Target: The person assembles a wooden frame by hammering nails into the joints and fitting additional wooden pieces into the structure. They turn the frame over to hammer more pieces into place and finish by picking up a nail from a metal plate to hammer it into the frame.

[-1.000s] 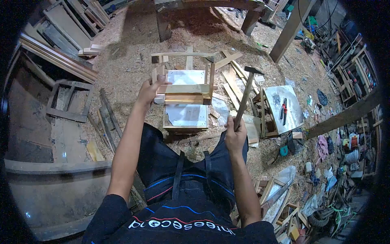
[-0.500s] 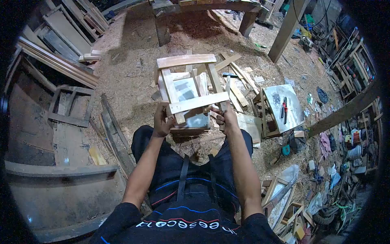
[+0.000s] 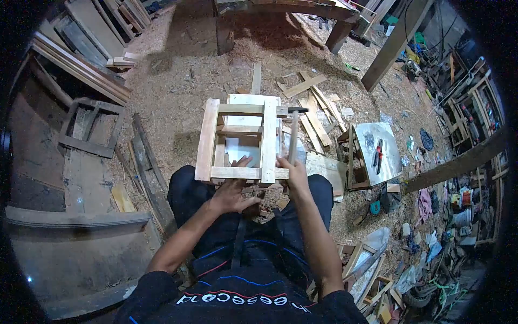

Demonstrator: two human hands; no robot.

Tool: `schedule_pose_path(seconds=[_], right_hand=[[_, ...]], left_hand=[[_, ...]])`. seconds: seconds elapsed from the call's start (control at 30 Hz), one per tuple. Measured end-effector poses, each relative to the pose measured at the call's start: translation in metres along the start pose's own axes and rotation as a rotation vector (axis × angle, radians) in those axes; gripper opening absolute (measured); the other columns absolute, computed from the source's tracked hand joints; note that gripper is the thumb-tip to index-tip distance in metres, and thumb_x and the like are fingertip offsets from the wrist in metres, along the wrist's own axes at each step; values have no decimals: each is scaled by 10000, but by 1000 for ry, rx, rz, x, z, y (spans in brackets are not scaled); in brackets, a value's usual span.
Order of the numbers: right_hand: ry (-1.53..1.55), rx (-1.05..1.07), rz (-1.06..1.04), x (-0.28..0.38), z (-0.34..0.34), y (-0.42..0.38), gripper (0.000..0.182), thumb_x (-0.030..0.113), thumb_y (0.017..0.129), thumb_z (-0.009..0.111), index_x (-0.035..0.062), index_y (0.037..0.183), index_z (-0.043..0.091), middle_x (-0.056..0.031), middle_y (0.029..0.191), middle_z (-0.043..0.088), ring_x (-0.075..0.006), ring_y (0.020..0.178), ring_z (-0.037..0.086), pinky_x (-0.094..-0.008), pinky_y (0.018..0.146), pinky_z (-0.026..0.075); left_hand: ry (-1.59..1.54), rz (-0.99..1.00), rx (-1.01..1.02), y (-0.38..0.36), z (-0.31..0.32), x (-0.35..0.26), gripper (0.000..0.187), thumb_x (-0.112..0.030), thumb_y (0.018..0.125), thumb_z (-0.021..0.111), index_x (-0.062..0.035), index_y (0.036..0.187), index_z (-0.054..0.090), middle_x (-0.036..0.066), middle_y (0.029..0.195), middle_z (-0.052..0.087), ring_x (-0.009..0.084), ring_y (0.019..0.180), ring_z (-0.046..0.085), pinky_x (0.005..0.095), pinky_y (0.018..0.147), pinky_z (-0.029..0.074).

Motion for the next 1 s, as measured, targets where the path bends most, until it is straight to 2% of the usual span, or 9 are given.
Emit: schedule_pose_path(seconds=[0.13,0.2,0.27,0.33,0.47,0.57,0.73,0.9,1.0], right_hand=[[59,-94,-66,23,-21,-22,371,382,960,592,14,984,558,-98,875,667,-48,370,348,-217,334,278],[212,-40,-152,24,-27,-36,426,422,956,586,1,1004,548,-116,882,669,-50,372,352,-212,335,280],[227,7,-239,24,-16,-58,481,448,954,577,-22,1052,551,-86,828,651,-38,377,364,-193,341,280],[133,-27,-464,26,-6,-77,534,454,949,581,-49,1125,546,-26,719,595,-27,386,378,-175,351,286],[103,-56,-509,45,15,-86,528,421,930,628,-51,1156,561,39,591,498,-24,391,389,-175,359,291],[110,-124,-403,52,13,-78,359,295,943,643,-11,1119,583,40,579,490,-31,387,394,-184,354,291],[312,-96,-227,30,0,-66,254,182,933,654,0,1090,570,27,570,478,-39,383,387,-206,339,283],[238,-100,-114,-9,-14,-60,511,503,1023,363,24,1025,542,13,584,432,-67,381,347,-227,351,289],[408,-98,26,-40,-20,-60,481,490,1032,342,48,1039,532,8,600,435,-79,381,340,-234,354,293]], left_hand=[[-488,-108,-6,-52,-32,-28,475,-406,863,696,12,1082,647,193,1084,645,344,1124,579,451,995,442],[-864,140,-352,-138,-45,25,495,-458,965,528,9,1091,631,166,1020,667,292,1047,620,377,970,453],[-696,-401,-834,-140,-88,55,567,-482,1022,350,10,1090,622,147,1051,659,258,1043,614,353,957,446],[-604,-585,-987,-98,-97,65,582,-469,1034,293,14,1134,602,138,1067,654,243,1046,609,346,973,428],[-981,-551,-626,-15,-75,49,573,-452,1038,305,33,1147,589,129,1035,665,203,943,637,318,872,489],[-1052,-482,-661,17,-77,22,500,-384,1037,380,48,1031,632,85,788,675,121,595,611,238,547,483],[-666,-399,-637,46,-100,3,402,-281,1001,477,48,836,639,20,606,581,66,579,536,239,513,397],[-596,-379,-559,59,-106,-10,327,-239,975,532,38,816,604,-22,603,512,43,567,447,251,498,343],[-668,-395,-576,52,-104,-1,331,-253,971,537,42,841,613,-23,661,535,41,614,460,235,537,365]])
Point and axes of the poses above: each hand's wrist, its own y-axis towards the middle knuckle, its own z-axis out of the palm, x = y × z, the point moved 6 cm from there along y, towards the middle knuckle
